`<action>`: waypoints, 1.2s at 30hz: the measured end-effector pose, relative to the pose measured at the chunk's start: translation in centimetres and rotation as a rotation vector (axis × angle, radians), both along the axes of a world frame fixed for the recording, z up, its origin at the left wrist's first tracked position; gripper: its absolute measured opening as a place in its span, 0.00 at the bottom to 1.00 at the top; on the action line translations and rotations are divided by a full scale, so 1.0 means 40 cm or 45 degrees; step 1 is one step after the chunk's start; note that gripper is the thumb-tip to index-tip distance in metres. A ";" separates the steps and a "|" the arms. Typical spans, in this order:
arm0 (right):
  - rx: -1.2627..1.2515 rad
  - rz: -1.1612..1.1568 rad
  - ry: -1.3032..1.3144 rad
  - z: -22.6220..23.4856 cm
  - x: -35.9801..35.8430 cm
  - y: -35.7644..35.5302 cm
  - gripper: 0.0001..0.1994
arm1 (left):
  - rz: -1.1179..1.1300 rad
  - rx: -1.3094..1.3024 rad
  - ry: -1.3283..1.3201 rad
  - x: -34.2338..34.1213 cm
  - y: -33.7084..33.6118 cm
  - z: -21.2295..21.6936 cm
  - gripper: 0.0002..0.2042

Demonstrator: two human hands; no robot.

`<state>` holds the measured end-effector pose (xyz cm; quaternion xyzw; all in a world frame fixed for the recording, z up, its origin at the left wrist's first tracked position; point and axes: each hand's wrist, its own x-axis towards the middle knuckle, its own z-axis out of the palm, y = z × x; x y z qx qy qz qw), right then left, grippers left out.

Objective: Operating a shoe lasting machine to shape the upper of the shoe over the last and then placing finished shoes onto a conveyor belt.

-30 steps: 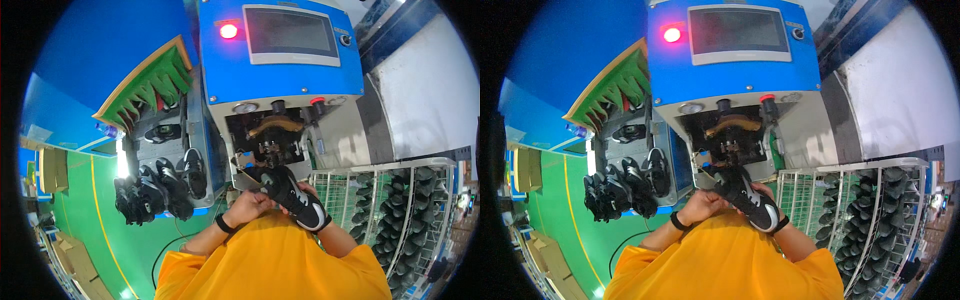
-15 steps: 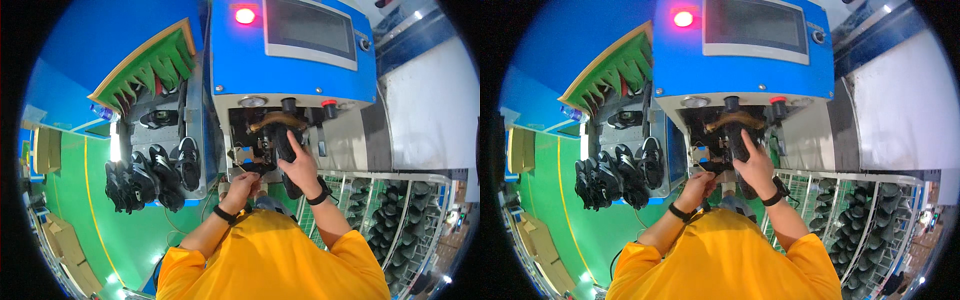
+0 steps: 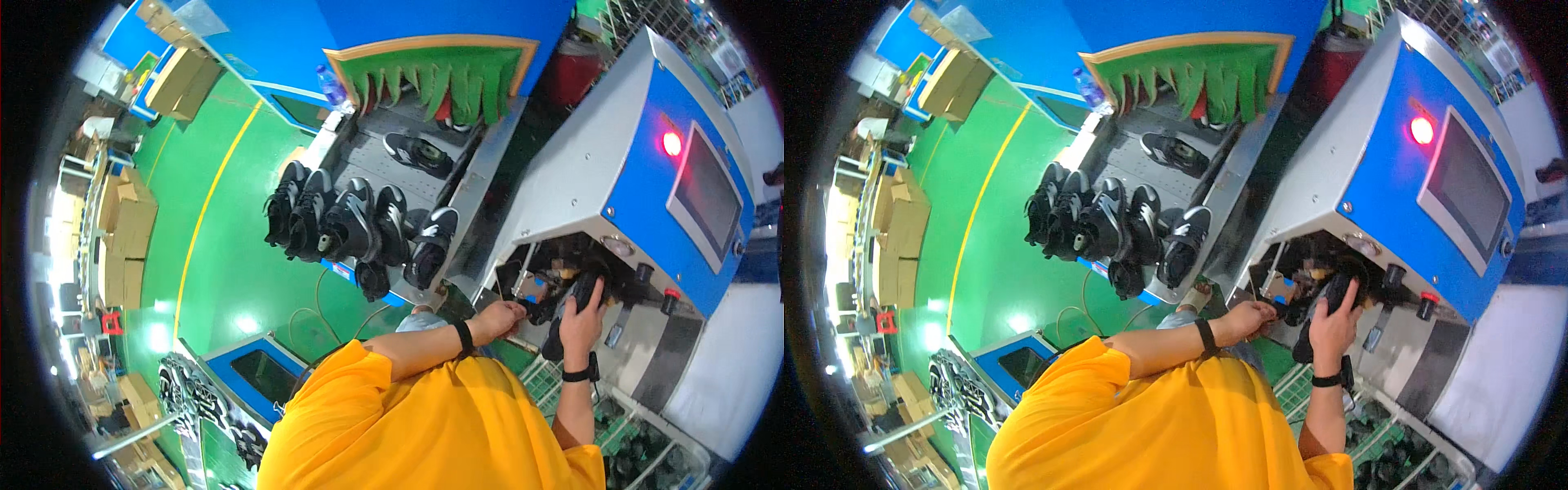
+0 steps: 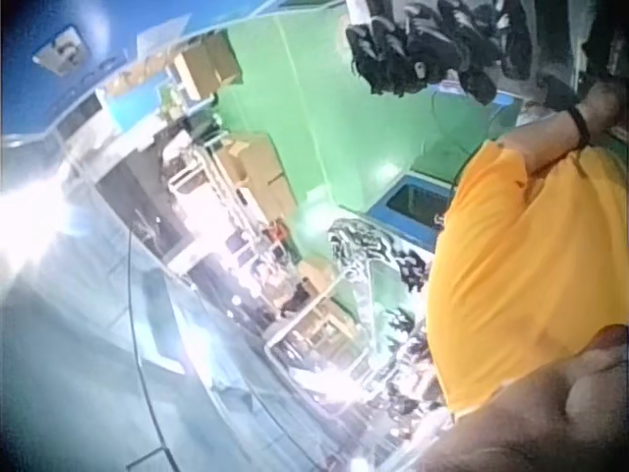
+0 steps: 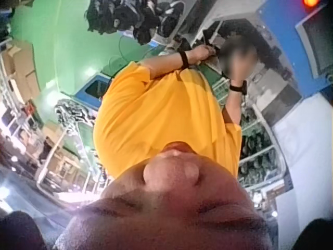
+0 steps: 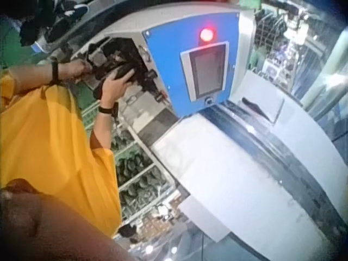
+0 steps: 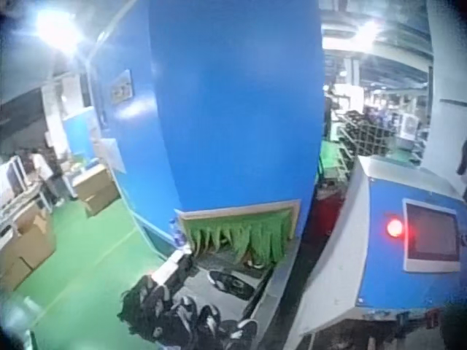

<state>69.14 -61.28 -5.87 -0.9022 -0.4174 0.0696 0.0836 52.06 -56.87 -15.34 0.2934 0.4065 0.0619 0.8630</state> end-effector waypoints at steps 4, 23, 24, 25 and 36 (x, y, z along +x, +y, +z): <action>0.144 -0.034 -0.039 0.006 -0.025 -0.014 0.38 | -0.138 0.050 0.084 -0.008 0.013 0.020 0.13; 0.993 -0.733 1.734 0.078 -0.155 -0.317 0.39 | -0.875 -0.297 -0.104 -0.100 -0.043 0.154 0.21; 1.129 -0.713 1.925 0.055 -0.129 -0.279 0.37 | -0.900 -0.178 -0.059 -0.107 -0.054 0.177 0.21; 1.241 -0.679 2.029 0.030 -0.127 -0.235 0.35 | -0.914 0.005 -0.013 -0.108 -0.049 0.208 0.20; 0.951 -0.584 0.635 -0.133 -0.301 -0.745 0.32 | -1.220 0.627 0.066 -0.085 -0.072 0.190 0.34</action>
